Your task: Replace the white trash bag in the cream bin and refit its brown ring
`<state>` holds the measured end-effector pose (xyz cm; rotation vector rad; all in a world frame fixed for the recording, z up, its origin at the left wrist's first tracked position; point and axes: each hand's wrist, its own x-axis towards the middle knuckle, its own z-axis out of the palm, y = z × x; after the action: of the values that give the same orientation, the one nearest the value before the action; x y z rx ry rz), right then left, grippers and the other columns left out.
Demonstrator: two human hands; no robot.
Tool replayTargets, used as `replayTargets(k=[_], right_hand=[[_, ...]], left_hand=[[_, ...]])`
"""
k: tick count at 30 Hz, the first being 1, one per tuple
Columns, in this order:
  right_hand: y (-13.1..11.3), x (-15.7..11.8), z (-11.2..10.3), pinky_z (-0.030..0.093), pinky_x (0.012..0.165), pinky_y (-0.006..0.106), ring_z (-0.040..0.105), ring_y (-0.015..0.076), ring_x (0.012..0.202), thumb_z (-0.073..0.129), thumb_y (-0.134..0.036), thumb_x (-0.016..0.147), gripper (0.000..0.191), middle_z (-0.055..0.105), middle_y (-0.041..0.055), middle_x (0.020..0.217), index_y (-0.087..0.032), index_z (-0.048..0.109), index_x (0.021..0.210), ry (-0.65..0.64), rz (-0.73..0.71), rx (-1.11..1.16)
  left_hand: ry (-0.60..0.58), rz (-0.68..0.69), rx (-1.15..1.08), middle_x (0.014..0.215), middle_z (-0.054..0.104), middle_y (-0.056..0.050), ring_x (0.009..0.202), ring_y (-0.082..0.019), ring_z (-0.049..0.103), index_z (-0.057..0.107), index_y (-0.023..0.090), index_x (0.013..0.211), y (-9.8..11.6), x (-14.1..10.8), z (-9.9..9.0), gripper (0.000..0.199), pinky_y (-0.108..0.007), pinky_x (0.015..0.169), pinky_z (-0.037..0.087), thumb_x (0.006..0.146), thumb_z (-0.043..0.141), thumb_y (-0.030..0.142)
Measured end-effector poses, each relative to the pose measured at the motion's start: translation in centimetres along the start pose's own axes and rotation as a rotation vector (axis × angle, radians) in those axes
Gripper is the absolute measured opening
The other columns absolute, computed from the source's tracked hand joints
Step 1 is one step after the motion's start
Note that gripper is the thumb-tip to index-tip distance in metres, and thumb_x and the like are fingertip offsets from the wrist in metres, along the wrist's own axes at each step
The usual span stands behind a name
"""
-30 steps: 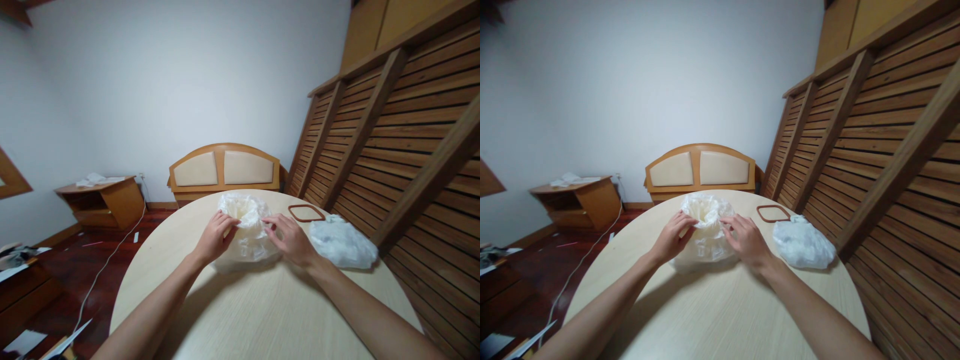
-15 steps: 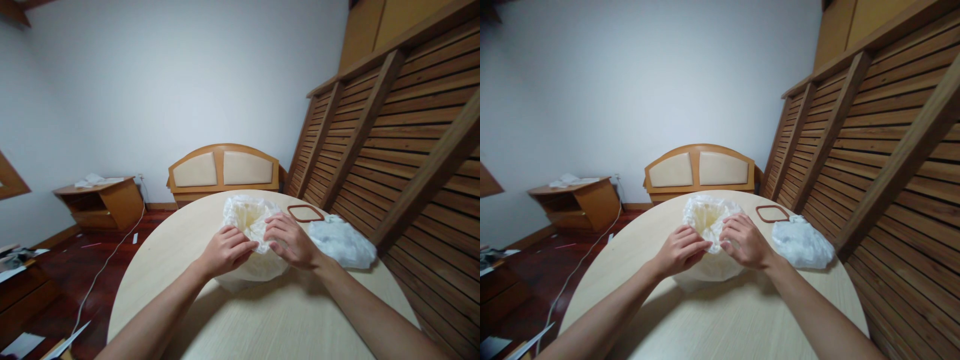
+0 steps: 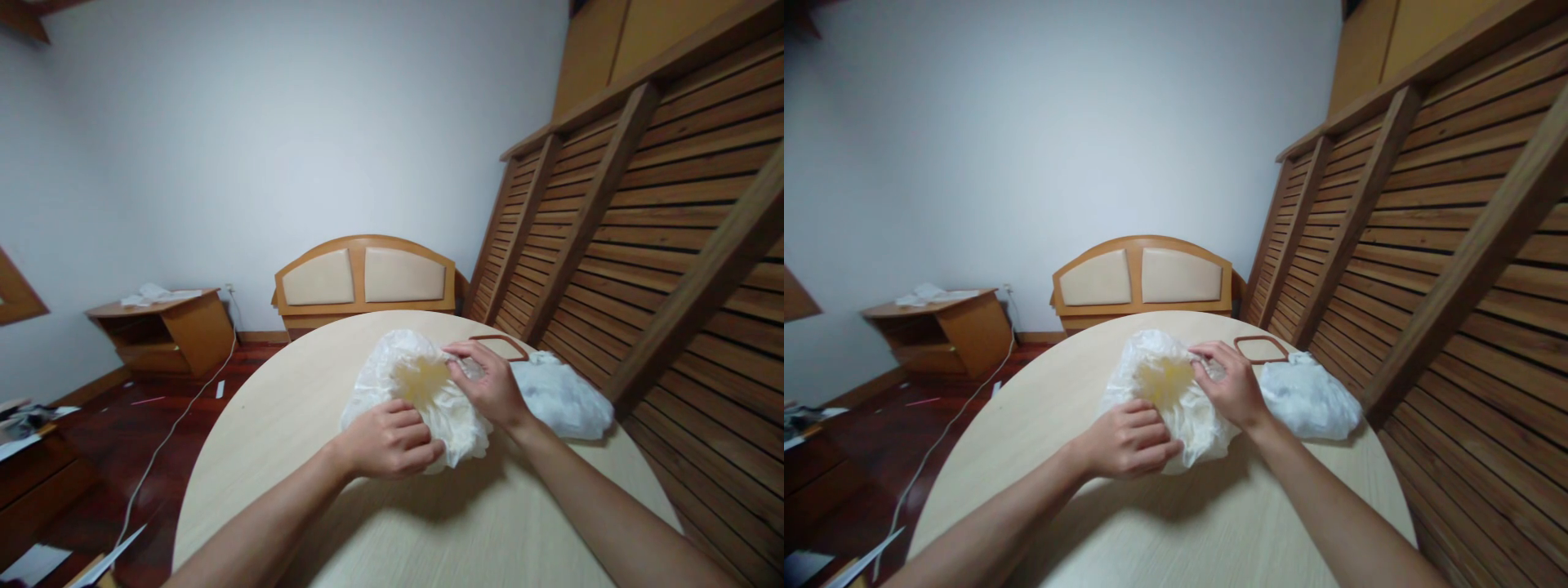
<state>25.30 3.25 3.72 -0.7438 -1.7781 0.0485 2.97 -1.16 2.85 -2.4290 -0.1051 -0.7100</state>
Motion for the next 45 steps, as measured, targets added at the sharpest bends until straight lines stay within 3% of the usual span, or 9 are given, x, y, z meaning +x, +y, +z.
replayTargets(k=[3,6,11,14,18,22,34,39,45], right_hand=[[-0.2,-0.1,0.2,0.054,0.078,0.032,0.068,0.0201,0.085,0.063,-0.017,0.086,0.016,0.074,0.0027,0.093,-0.023,0.072,0.098,0.014,0.051,0.014],[-0.4,-0.2,0.2,0.054,0.072,0.031,0.067,0.019,0.079,0.063,-0.016,0.084,0.016,0.074,0.0023,0.089,-0.023,0.072,0.095,0.013,0.07,0.02],[-0.6,-0.2,0.1,0.053,0.071,0.031,0.068,0.0197,0.081,0.063,-0.015,0.083,0.016,0.075,0.0035,0.09,-0.022,0.073,0.094,-0.013,0.07,0.02],[-0.6,-0.1,0.2,0.053,0.071,0.032,0.067,0.0197,0.08,0.063,-0.015,0.084,0.016,0.074,0.0038,0.089,-0.022,0.073,0.094,-0.024,0.069,0.014],[-0.4,-0.1,0.2,0.052,0.07,0.031,0.066,0.0191,0.078,0.063,-0.016,0.084,0.014,0.074,0.0036,0.089,-0.022,0.073,0.093,-0.02,0.084,0.01],[-0.1,-0.2,0.2,0.052,0.07,0.031,0.065,0.0186,0.075,0.064,-0.019,0.085,0.012,0.074,0.0035,0.088,-0.021,0.073,0.093,-0.006,0.108,0.005],[0.4,-0.4,0.1,0.05,0.066,0.031,0.061,0.0184,0.07,0.065,-0.027,0.085,0.013,0.072,0.0038,0.084,-0.021,0.075,0.092,0.046,0.2,-0.036],[0.9,-0.4,0.2,0.05,0.066,0.032,0.061,0.0188,0.069,0.066,-0.033,0.086,0.018,0.073,0.0046,0.084,-0.02,0.075,0.093,0.077,0.272,-0.029],[1.6,-0.5,0.2,0.051,0.065,0.032,0.062,0.0194,0.069,0.067,-0.037,0.085,0.023,0.075,0.0063,0.088,-0.018,0.075,0.095,0.104,0.356,0.019]], left_hand=[[0.025,-0.002,-0.059,0.07,0.066,0.001,0.066,-0.014,0.06,0.064,0.018,0.098,0.1,0.0,0.1,0.017,-0.03,0.07,0.047,0.095,0.055,0.032],[0.154,-0.092,-0.121,0.08,0.071,-0.002,0.074,-0.017,0.063,0.063,0.018,0.104,0.2,0.0,-0.2,0.031,-0.035,0.078,0.052,0.091,0.053,0.044],[0.408,-0.555,-0.033,0.115,0.069,-0.01,0.105,-0.023,0.065,0.059,0.022,0.12,-0.4,-0.1,-1.1,0.035,-0.04,0.092,0.053,0.085,0.06,0.017],[0.392,-0.813,-0.188,0.124,0.066,-0.012,0.114,-0.023,0.064,0.055,0.021,0.128,-1.1,-0.4,-1.0,0.039,-0.04,0.098,0.053,0.089,0.06,0.019],[0.284,-1.008,-0.373,0.117,0.071,-0.01,0.109,-0.023,0.068,0.058,0.02,0.122,-1.7,-1.2,0.0,0.031,-0.038,0.097,0.054,0.092,0.056,0.024],[0.163,-1.014,-0.476,0.129,0.067,-0.013,0.121,-0.026,0.063,0.056,0.018,0.128,-1.8,-1.7,0.5,0.038,-0.043,0.106,0.049,0.092,0.057,0.031],[0.038,-1.045,-0.527,0.153,0.047,-0.017,0.14,-0.031,0.047,0.037,0.017,0.15,-1.4,-2.2,1.6,0.06,-0.051,0.118,0.037,0.095,0.053,0.034],[0.102,-0.978,-0.5,0.16,0.035,-0.017,0.147,-0.029,0.037,0.018,0.02,0.157,-1.0,-2.6,1.5,0.07,-0.052,0.122,0.032,0.098,0.051,0.035],[0.097,-0.918,-0.501,0.155,0.04,-0.021,0.135,-0.03,0.052,0.015,0.021,0.155,-0.9,-2.8,1.2,0.074,-0.052,0.112,0.044,0.095,0.057,0.033]])
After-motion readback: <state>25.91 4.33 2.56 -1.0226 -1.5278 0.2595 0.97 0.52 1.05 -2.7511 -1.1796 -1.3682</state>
